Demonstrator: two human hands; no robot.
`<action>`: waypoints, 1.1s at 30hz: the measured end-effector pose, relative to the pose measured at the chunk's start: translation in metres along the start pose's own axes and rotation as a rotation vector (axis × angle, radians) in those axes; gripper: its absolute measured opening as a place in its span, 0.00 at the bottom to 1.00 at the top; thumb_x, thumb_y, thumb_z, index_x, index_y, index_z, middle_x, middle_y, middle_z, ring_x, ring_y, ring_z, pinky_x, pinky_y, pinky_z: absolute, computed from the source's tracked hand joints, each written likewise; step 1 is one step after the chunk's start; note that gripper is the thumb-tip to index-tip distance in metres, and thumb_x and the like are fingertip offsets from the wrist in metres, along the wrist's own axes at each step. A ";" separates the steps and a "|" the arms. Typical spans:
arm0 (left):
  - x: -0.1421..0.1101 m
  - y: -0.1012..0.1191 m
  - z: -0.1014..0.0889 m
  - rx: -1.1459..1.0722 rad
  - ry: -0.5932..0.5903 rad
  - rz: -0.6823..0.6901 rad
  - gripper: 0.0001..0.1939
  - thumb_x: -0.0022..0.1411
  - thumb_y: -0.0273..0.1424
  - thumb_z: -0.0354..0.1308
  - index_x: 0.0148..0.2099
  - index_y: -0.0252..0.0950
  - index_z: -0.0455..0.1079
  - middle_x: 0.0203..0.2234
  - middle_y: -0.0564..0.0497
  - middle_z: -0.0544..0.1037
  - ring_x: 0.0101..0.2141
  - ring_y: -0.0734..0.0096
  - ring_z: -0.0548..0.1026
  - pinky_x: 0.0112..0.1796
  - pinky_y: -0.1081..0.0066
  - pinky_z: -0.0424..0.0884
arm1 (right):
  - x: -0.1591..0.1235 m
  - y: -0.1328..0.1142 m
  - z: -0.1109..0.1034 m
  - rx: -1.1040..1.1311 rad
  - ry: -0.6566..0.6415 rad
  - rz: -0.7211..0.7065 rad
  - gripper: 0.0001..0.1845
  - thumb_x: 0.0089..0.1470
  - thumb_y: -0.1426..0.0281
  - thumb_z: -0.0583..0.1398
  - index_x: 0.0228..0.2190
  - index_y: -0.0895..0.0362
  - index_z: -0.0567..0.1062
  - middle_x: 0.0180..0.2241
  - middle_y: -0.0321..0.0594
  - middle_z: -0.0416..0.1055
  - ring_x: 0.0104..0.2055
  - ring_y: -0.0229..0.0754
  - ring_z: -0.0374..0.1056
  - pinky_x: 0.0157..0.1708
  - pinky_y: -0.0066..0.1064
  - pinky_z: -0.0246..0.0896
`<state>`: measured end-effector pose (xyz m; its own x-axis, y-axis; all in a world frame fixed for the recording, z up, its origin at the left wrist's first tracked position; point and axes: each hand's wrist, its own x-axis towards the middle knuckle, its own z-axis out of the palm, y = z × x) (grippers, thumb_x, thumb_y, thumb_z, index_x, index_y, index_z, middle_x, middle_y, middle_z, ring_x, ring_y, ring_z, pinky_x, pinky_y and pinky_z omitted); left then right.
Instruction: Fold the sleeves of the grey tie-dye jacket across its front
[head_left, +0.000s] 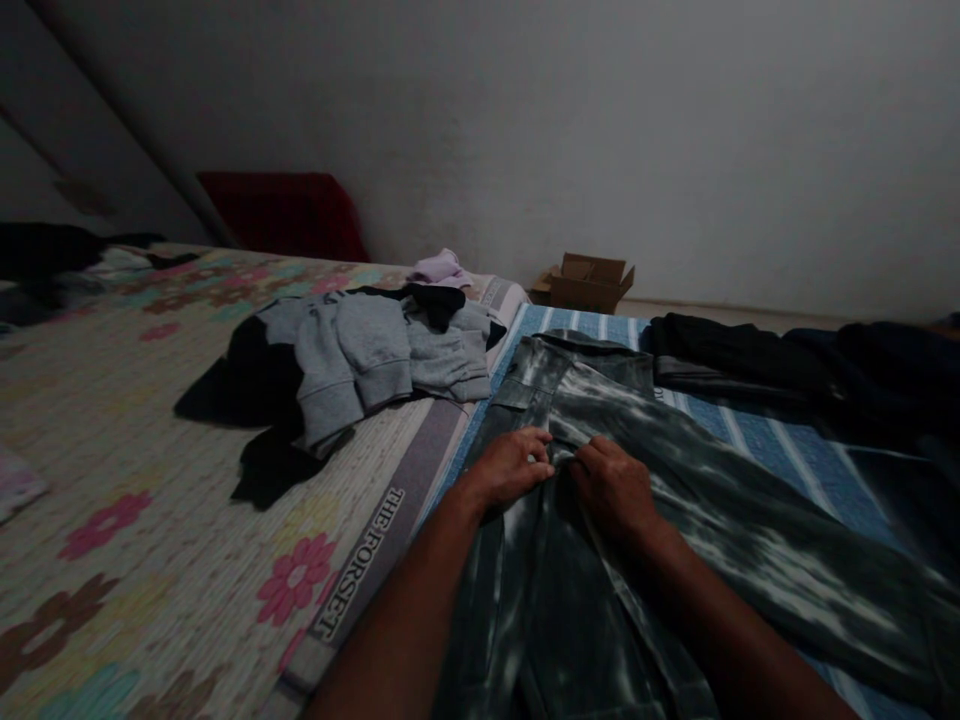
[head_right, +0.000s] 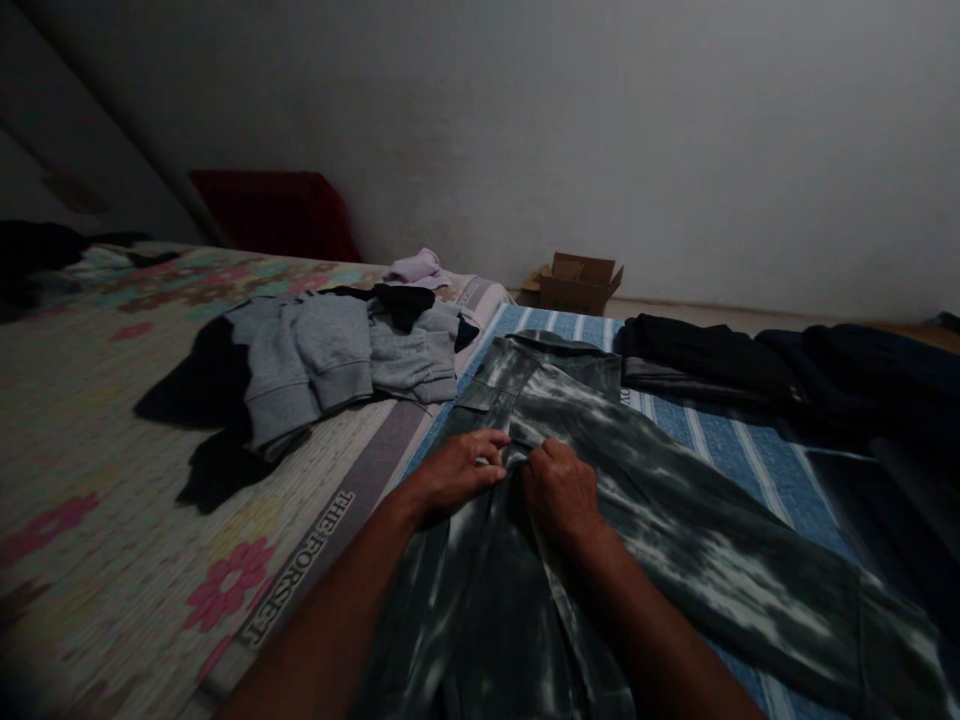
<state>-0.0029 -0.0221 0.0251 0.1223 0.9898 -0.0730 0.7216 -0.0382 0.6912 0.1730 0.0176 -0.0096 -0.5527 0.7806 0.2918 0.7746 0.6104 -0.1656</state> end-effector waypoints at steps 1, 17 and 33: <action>0.001 -0.001 0.003 0.004 0.005 0.005 0.05 0.55 0.27 0.58 0.28 0.35 0.73 0.54 0.47 0.70 0.53 0.63 0.69 0.53 0.66 0.64 | 0.000 0.000 0.000 -0.004 0.002 0.003 0.11 0.58 0.70 0.55 0.25 0.55 0.74 0.30 0.39 0.71 0.32 0.38 0.66 0.26 0.28 0.49; 0.005 -0.001 0.006 0.026 -0.046 0.044 0.05 0.54 0.24 0.57 0.28 0.35 0.73 0.55 0.46 0.68 0.53 0.64 0.68 0.53 0.67 0.64 | -0.006 -0.005 0.004 -0.040 0.078 -0.061 0.13 0.57 0.70 0.54 0.24 0.55 0.75 0.29 0.41 0.70 0.32 0.41 0.66 0.28 0.30 0.52; 0.010 -0.005 0.013 0.129 0.065 0.090 0.14 0.48 0.23 0.59 0.39 0.36 0.67 0.41 0.49 0.73 0.44 0.64 0.71 0.47 0.68 0.67 | -0.018 -0.019 0.001 -0.195 -0.048 -0.165 0.09 0.58 0.74 0.54 0.34 0.58 0.76 0.33 0.46 0.70 0.37 0.47 0.62 0.32 0.36 0.53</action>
<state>0.0038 -0.0143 0.0115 0.1491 0.9882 0.0343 0.7919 -0.1401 0.5943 0.1677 -0.0078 -0.0124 -0.6868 0.6811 0.2536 0.7149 0.6960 0.0667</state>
